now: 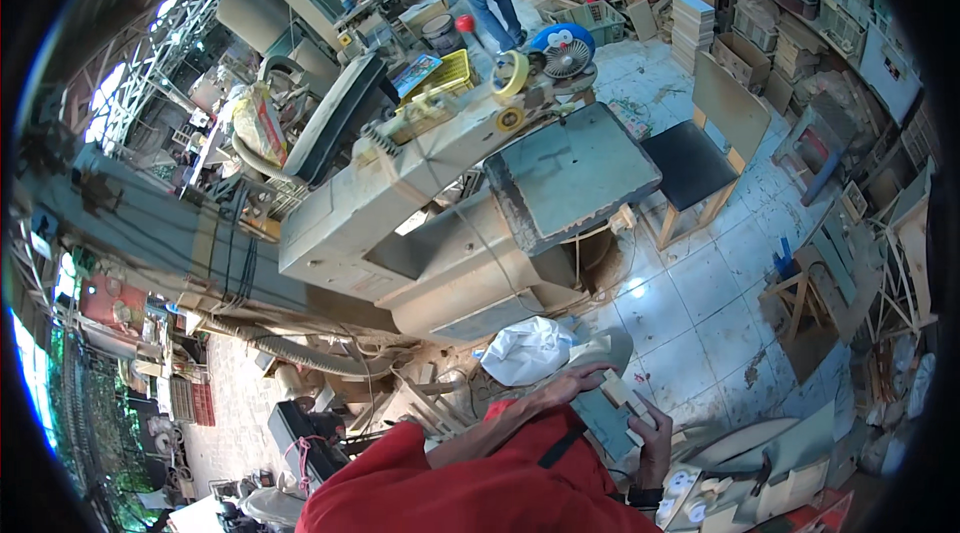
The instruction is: The recorder is assembling and drilling small wooden pieces in a workshop, using a hammer and a drill press.
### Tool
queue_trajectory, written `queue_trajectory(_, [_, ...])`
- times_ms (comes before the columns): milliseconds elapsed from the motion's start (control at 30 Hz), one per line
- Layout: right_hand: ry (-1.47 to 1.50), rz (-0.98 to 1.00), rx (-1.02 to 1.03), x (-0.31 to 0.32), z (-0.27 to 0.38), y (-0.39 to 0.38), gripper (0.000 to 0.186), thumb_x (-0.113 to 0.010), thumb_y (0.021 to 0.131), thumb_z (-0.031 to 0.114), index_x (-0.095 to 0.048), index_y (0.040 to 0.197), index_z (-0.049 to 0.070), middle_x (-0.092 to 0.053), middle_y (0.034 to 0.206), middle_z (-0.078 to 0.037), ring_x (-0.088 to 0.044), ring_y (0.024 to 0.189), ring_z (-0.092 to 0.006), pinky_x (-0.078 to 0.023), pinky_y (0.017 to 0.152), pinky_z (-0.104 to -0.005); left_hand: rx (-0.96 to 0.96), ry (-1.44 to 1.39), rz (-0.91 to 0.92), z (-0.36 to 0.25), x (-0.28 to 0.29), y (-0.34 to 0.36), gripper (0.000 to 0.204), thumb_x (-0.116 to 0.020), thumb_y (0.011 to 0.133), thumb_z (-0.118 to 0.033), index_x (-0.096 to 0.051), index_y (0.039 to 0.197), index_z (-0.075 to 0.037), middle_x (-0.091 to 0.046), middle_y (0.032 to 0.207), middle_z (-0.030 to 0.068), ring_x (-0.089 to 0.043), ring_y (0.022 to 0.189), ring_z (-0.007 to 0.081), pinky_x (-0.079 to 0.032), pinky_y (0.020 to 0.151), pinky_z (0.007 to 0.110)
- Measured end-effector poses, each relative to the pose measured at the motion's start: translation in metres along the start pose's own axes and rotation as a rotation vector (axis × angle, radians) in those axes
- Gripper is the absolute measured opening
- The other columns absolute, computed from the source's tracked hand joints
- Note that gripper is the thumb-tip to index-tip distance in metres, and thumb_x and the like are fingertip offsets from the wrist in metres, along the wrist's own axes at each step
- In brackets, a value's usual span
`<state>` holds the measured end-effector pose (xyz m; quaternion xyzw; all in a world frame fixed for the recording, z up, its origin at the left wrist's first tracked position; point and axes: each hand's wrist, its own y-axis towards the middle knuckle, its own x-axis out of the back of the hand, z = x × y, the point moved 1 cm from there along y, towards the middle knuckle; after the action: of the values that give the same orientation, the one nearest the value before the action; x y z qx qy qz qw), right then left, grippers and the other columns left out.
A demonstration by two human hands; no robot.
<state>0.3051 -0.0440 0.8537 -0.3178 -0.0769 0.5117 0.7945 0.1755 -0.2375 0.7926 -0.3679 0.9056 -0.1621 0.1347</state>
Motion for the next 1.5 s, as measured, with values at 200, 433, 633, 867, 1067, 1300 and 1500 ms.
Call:
queue_trajectory(200, [-0.055, -0.146, 0.128, 0.019, 0.092, 0.102, 0.041, -0.068, 0.078, 0.013, -0.067, 0.118, 0.002, -0.061, 0.122, -0.015, -0.056, 0.114, -0.0236, -0.041, 0.101, -0.0336, 0.233, -0.37, 0.029, -0.071, -0.002, 0.153, 0.031, -0.047, 0.101, -0.015, -0.053, 0.131, -0.01, -0.056, 0.116, 0.0047, -0.053, 0.104, 0.0138, -0.043, 0.091, 0.028])
queue_trajectory(433, [0.183, -0.059, 0.073, 0.047, 0.214, 0.211, 0.045, -0.07, 0.077, 0.019, -0.065, 0.115, -0.004, -0.065, 0.11, -0.007, -0.06, 0.098, -0.0184, -0.045, 0.092, -0.0293, 0.421, -0.755, 0.234, -0.181, 0.011, 0.31, 0.037, -0.047, 0.098, -0.009, -0.048, 0.134, -0.004, -0.061, 0.122, 0.0119, -0.061, 0.11, 0.0225, -0.051, 0.095, 0.034])
queue_trajectory(633, [0.172, -0.169, 0.167, 0.098, 0.299, 0.297, 0.048, -0.069, 0.079, 0.022, -0.065, 0.12, -0.003, -0.069, 0.101, -0.006, -0.061, 0.092, -0.0107, -0.048, 0.078, -0.0226, 0.413, -0.756, 0.316, -0.252, -0.013, 0.445, 0.038, -0.051, 0.096, -0.012, -0.046, 0.132, -0.002, -0.055, 0.133, 0.0215, -0.058, 0.118, 0.0303, -0.049, 0.099, 0.038])
queue_trajectory(867, [0.007, -0.357, 0.185, 0.181, 0.338, 0.388, 0.04, -0.063, 0.089, 0.023, -0.063, 0.122, 0.0, -0.068, 0.11, -0.008, -0.062, 0.1, -0.0174, -0.046, 0.092, -0.0304, 0.532, -0.508, 0.031, -0.312, -0.055, 0.571, 0.041, -0.05, 0.099, -0.022, -0.045, 0.137, -0.006, -0.061, 0.124, 0.0108, -0.059, 0.114, 0.0247, -0.05, 0.097, 0.037])
queue_trajectory(1067, [-0.453, -0.246, 0.705, 0.251, 0.452, 0.45, 0.028, -0.056, 0.095, 0.014, -0.061, 0.121, 0.003, -0.056, 0.118, -0.017, -0.053, 0.113, -0.0278, -0.042, 0.098, -0.0347, 0.345, -0.799, 0.268, -0.32, -0.104, 0.692, 0.039, -0.05, 0.098, -0.013, -0.047, 0.137, -0.008, -0.062, 0.11, 0.0055, -0.061, 0.096, 0.0158, -0.052, 0.085, 0.031])
queue_trajectory(1300, [0.091, -0.052, 0.135, 0.287, 0.564, 0.572, 0.042, -0.068, 0.084, 0.023, -0.059, 0.112, -0.007, -0.058, 0.109, -0.009, -0.054, 0.102, -0.0188, -0.043, 0.092, -0.031, 0.222, -0.898, 0.014, -0.394, -0.103, 0.761, 0.039, -0.044, 0.099, -0.007, -0.044, 0.137, -0.006, -0.06, 0.116, 0.0113, -0.064, 0.1, 0.0201, -0.054, 0.088, 0.03])
queue_trajectory(1500, [0.018, 0.096, 0.069, 0.284, 0.612, 0.669, 0.048, -0.071, 0.081, 0.022, -0.062, 0.12, -0.005, -0.059, 0.107, -0.011, -0.054, 0.101, -0.0171, -0.042, 0.091, -0.0297, 0.16, -0.544, -0.167, -0.41, -0.062, 0.844, 0.031, -0.048, 0.098, -0.01, -0.055, 0.129, -0.011, -0.061, 0.113, 0.0092, -0.065, 0.095, 0.0193, -0.056, 0.082, 0.032])
